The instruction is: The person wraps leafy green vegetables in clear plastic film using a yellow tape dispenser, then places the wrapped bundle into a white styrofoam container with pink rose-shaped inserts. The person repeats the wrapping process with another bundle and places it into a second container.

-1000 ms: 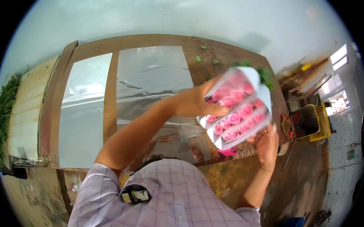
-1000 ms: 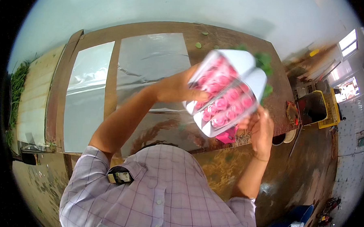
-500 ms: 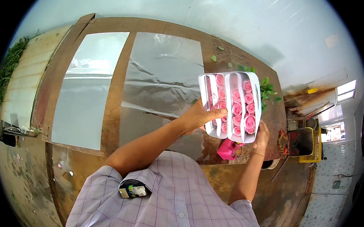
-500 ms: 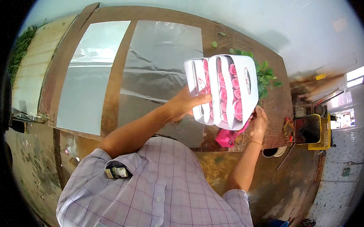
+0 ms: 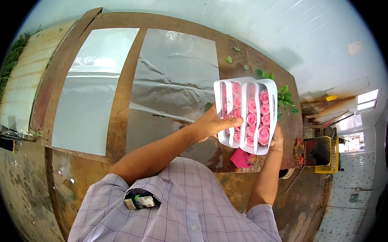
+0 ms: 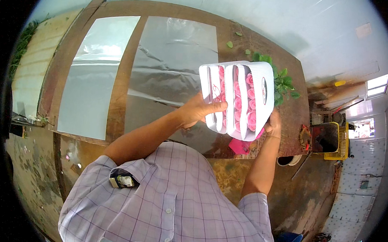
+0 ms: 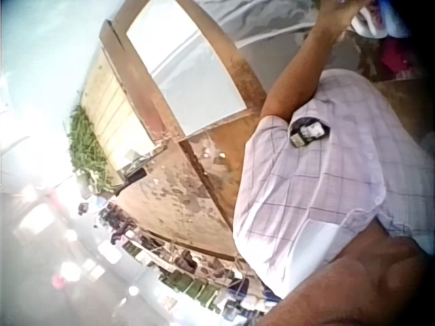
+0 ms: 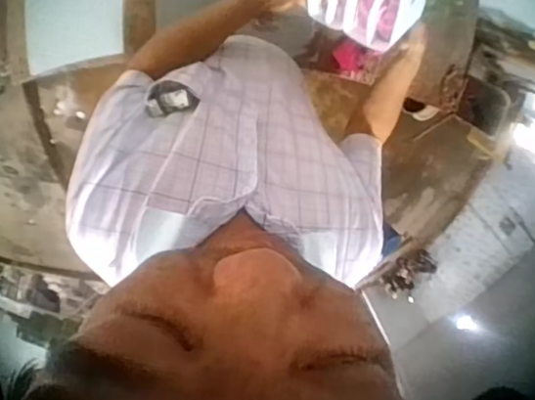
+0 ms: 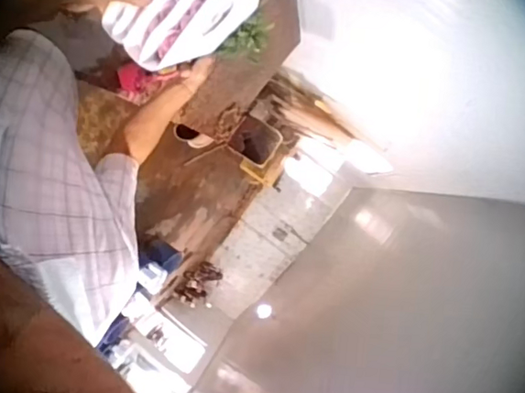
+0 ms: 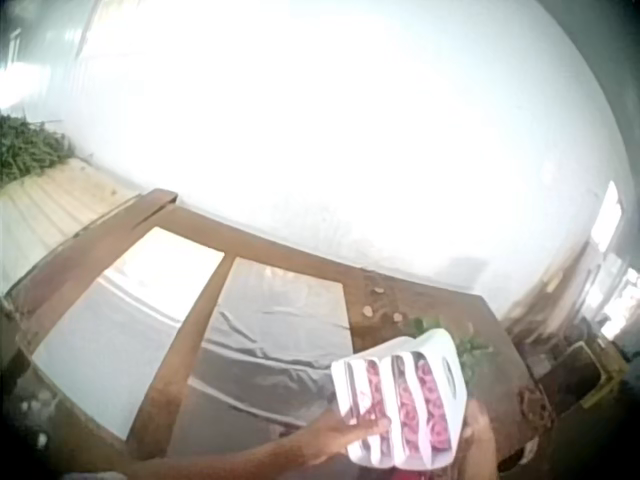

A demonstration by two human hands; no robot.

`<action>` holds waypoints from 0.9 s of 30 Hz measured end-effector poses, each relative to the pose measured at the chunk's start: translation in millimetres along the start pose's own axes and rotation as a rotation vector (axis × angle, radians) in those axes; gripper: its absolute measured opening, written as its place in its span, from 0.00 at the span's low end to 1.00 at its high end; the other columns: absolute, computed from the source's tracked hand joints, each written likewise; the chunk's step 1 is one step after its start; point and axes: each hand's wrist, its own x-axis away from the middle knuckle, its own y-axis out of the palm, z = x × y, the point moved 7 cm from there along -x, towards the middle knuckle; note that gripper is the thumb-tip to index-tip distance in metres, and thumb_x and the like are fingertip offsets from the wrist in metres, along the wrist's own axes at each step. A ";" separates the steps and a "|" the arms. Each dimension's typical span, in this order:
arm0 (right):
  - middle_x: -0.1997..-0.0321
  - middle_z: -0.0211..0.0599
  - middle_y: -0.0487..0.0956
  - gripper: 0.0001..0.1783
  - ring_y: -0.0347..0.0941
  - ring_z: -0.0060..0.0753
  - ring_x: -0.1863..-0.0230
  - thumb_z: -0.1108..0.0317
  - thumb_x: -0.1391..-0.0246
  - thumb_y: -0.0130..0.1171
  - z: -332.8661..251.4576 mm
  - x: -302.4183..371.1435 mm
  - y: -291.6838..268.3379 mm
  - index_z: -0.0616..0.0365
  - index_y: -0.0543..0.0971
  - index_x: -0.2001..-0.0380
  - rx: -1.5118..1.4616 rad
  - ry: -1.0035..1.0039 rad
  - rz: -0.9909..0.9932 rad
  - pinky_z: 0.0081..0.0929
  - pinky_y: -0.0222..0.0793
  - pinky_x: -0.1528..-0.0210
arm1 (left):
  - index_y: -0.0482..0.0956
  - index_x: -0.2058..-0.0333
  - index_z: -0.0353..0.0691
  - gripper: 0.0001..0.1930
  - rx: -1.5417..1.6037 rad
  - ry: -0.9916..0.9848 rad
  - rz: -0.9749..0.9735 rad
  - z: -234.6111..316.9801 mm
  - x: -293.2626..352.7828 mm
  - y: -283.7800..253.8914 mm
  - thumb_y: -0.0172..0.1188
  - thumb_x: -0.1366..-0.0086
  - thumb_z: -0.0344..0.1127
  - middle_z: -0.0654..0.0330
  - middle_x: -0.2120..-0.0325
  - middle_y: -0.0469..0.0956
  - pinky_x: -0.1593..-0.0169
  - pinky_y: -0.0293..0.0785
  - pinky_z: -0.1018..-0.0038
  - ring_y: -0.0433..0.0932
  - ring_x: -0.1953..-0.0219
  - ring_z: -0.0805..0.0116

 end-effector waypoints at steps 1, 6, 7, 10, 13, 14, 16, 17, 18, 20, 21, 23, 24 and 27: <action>0.49 0.42 0.77 0.24 0.75 0.37 0.52 0.58 0.41 0.52 0.0 -2.9 -4.1 0.66 0.72 0.48 -0.054 0.002 0.021 0.35 0.73 0.48 | 0.61 0.41 0.39 0.37 0.006 0.007 -0.010 0.1 -0.8 0.2 0.66 0.43 0.50 0.55 0.51 0.72 0.57 0.77 0.65 0.72 0.49 0.65; 0.50 0.41 0.77 0.24 0.75 0.38 0.52 0.56 0.40 0.45 -1.5 -2.4 -9.0 0.64 0.73 0.49 -0.176 0.024 0.022 0.35 0.72 0.48 | 0.55 0.39 0.40 0.39 0.054 -0.008 -0.021 2.2 0.9 1.0 0.66 0.42 0.43 0.54 0.49 0.71 0.55 0.77 0.65 0.71 0.47 0.64; 0.50 0.42 0.77 0.24 0.75 0.38 0.52 0.56 0.41 0.44 -0.8 0.1 3.3 0.64 0.73 0.49 -0.183 0.011 0.022 0.35 0.71 0.48 | 0.52 0.38 0.40 0.40 0.076 -0.022 -0.024 3.0 1.5 0.0 0.67 0.42 0.39 0.54 0.49 0.70 0.54 0.77 0.63 0.70 0.46 0.64; 0.52 0.44 0.78 0.25 0.74 0.39 0.50 0.55 0.40 0.39 11.8 -2.9 11.7 0.65 0.74 0.51 -0.165 -0.015 -0.013 0.37 0.69 0.46 | 0.53 0.38 0.39 0.39 -0.018 -0.073 -0.010 -13.7 3.9 -15.2 0.66 0.42 0.41 0.54 0.49 0.71 0.57 0.77 0.63 0.71 0.47 0.64; 0.54 0.42 0.78 0.22 0.73 0.38 0.52 0.56 0.39 0.40 36.8 -6.9 20.4 0.61 0.75 0.53 -0.063 -0.009 0.164 0.37 0.70 0.48 | 0.56 0.40 0.40 0.37 -0.043 -0.194 0.076 -38.0 23.6 -52.1 0.65 0.42 0.44 0.54 0.49 0.70 0.59 0.79 0.61 0.73 0.49 0.60; 0.59 0.39 0.79 0.19 0.74 0.35 0.56 0.59 0.39 0.42 47.9 -7.2 31.9 0.59 0.76 0.56 -0.125 -0.031 0.177 0.36 0.72 0.53 | 0.54 0.39 0.40 0.37 0.011 -0.228 0.068 -49.1 32.4 -69.0 0.64 0.41 0.43 0.52 0.48 0.68 0.59 0.80 0.60 0.74 0.49 0.57; 0.68 0.32 0.78 0.15 0.74 0.26 0.70 0.60 0.39 0.45 73.6 -14.3 19.2 0.58 0.78 0.62 -0.120 -0.092 0.256 0.28 0.72 0.71 | 0.58 0.40 0.43 0.39 0.073 -0.326 0.135 -62.2 56.9 -86.4 0.67 0.45 0.50 0.54 0.51 0.72 0.58 0.80 0.59 0.76 0.52 0.59; 0.68 0.32 0.79 0.15 0.75 0.26 0.68 0.59 0.39 0.46 87.0 -18.6 13.9 0.57 0.78 0.61 -0.028 -0.095 0.233 0.27 0.72 0.69 | 0.58 0.40 0.44 0.38 0.038 -0.393 0.154 -67.8 69.6 -98.0 0.67 0.44 0.50 0.54 0.51 0.72 0.58 0.80 0.59 0.76 0.52 0.59; 0.67 0.31 0.80 0.15 0.75 0.26 0.67 0.58 0.39 0.47 99.1 -21.0 13.9 0.56 0.78 0.61 0.066 -0.094 0.207 0.26 0.72 0.67 | 0.57 0.40 0.45 0.38 0.003 -0.459 0.179 -71.6 82.9 -109.3 0.66 0.44 0.50 0.54 0.51 0.72 0.58 0.79 0.58 0.76 0.53 0.59; 0.84 0.19 0.70 0.12 0.61 0.17 0.87 0.62 0.42 0.52 106.8 -13.4 43.3 0.51 0.77 0.77 0.111 -0.112 0.278 0.18 0.52 0.87 | 0.59 0.40 0.44 0.35 -0.062 -0.564 0.267 -72.9 110.0 -124.3 0.63 0.41 0.51 0.55 0.51 0.72 0.62 0.80 0.63 0.78 0.58 0.61; 0.85 0.19 0.69 0.12 0.60 0.17 0.87 0.62 0.43 0.53 113.3 -13.6 39.1 0.50 0.75 0.80 0.158 -0.140 0.342 0.19 0.52 0.87 | 0.61 0.41 0.43 0.33 -0.113 -0.614 0.259 -80.6 121.0 -133.7 0.62 0.40 0.51 0.55 0.52 0.72 0.63 0.80 0.64 0.78 0.60 0.62; 0.86 0.20 0.68 0.14 0.59 0.17 0.88 0.62 0.45 0.56 122.4 -11.5 38.2 0.49 0.73 0.83 0.222 -0.178 0.410 0.19 0.52 0.88 | 0.64 0.43 0.42 0.30 -0.214 -0.705 0.253 -88.0 131.4 -157.9 0.59 0.38 0.51 0.56 0.54 0.74 0.64 0.79 0.67 0.79 0.64 0.64; 0.86 0.19 0.67 0.14 0.59 0.17 0.88 0.62 0.45 0.56 130.7 -14.7 35.5 0.50 0.73 0.83 0.246 -0.163 0.423 0.19 0.53 0.87 | 0.66 0.44 0.41 0.28 -0.350 -0.748 0.188 -81.3 130.3 -164.5 0.57 0.36 0.50 0.56 0.56 0.75 0.65 0.79 0.68 0.79 0.63 0.63; 0.85 0.19 0.66 0.14 0.57 0.15 0.86 0.64 0.45 0.56 137.9 -11.4 47.4 0.52 0.73 0.83 0.240 -0.160 0.421 0.19 0.52 0.85 | 0.76 0.55 0.37 0.18 -0.737 -0.817 0.077 -30.9 126.3 -153.8 0.54 0.33 0.47 0.60 0.68 0.80 0.69 0.76 0.73 0.79 0.70 0.70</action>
